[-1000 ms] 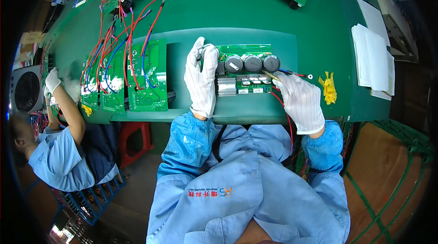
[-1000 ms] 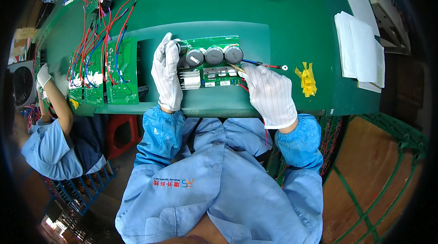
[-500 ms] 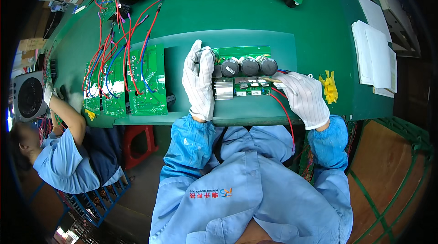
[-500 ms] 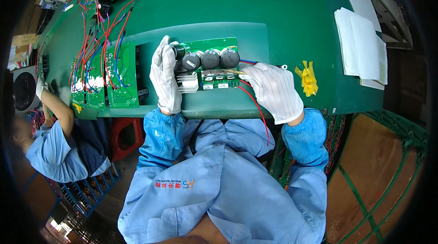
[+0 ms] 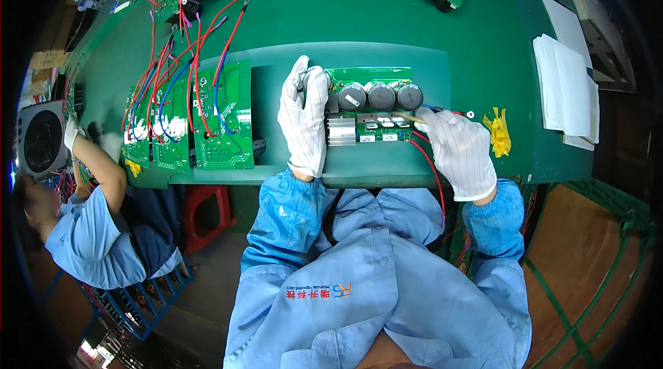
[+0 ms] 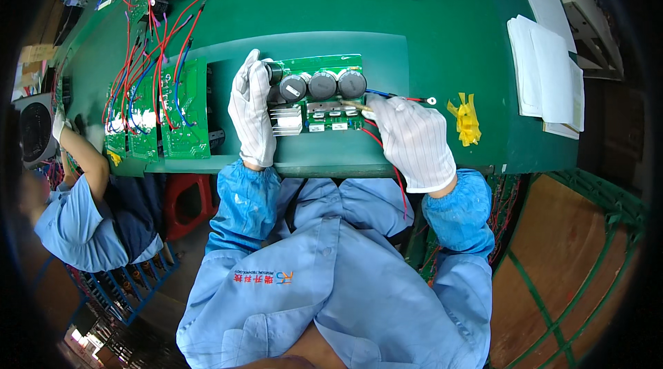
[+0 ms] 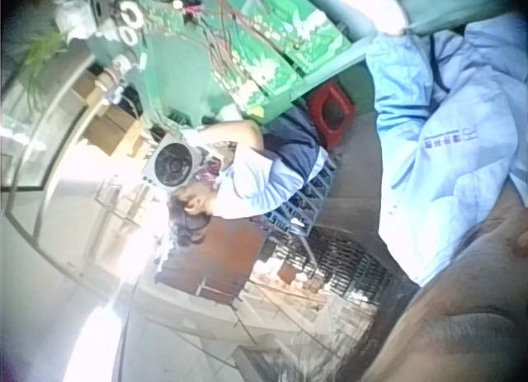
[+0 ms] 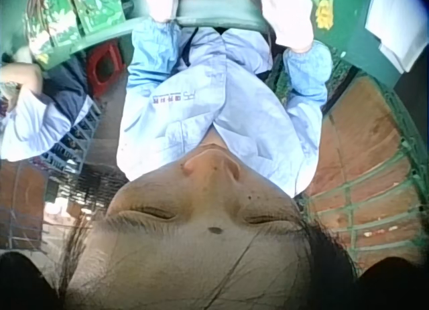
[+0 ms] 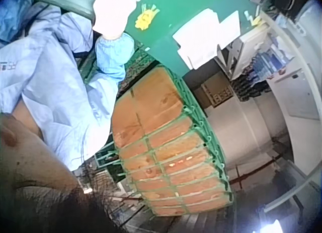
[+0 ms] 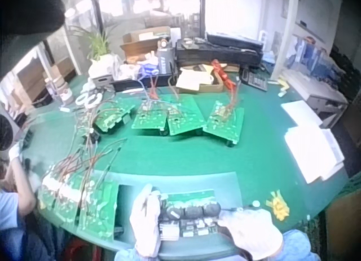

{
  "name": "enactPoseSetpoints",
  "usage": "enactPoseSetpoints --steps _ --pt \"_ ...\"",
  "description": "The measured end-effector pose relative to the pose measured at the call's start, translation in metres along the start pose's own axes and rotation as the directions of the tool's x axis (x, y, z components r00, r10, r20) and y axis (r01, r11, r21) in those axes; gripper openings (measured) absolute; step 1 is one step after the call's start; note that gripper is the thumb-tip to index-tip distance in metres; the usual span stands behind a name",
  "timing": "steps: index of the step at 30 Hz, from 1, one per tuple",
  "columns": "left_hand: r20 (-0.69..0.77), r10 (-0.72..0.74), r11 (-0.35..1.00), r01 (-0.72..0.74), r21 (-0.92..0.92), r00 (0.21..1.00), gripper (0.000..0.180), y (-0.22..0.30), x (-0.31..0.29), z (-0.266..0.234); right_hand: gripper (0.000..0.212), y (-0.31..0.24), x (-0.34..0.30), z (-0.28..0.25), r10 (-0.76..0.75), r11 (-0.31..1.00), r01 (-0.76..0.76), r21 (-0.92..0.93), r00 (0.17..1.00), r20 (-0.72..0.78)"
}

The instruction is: Assembling electronic components onto printed circuit boards using a small brush and manual dexterity.

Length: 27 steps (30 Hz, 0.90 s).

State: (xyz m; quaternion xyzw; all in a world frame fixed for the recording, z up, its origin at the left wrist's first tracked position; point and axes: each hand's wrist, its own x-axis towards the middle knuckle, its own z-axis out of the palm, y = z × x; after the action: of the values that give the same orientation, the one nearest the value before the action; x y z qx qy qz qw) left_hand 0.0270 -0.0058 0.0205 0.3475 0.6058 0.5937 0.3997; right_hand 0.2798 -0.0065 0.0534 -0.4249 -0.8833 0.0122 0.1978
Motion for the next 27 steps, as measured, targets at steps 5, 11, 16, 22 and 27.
enactPoseSetpoints --steps 5,11,16,22,27 --pt "0.000 0.017 1.000 -0.017 -0.001 1.000 0.054 0.003 -0.001 0.002 0.031 0.003 -0.006 0.009 -0.025 0.998 0.026 0.051 0.999 -0.019" --pt "-0.014 0.046 0.998 -0.046 0.043 0.999 0.053 0.001 -0.001 0.000 0.029 -0.002 -0.007 -0.001 0.045 0.995 -0.034 0.089 0.992 -0.122" --pt "0.105 0.122 0.960 -0.144 0.239 0.987 0.061 0.000 0.015 -0.005 0.029 -0.011 -0.023 -0.012 0.124 0.983 -0.123 0.139 0.992 0.000" --pt "0.134 -0.100 0.983 0.078 0.165 0.986 0.069 0.009 0.028 -0.006 0.028 -0.012 -0.031 -0.012 0.160 0.975 -0.162 0.154 0.987 0.027" --pt "0.128 -0.120 0.976 0.093 0.198 0.985 0.069 0.005 0.031 -0.006 0.028 -0.011 -0.036 -0.012 0.180 0.972 -0.184 0.146 0.983 0.040"
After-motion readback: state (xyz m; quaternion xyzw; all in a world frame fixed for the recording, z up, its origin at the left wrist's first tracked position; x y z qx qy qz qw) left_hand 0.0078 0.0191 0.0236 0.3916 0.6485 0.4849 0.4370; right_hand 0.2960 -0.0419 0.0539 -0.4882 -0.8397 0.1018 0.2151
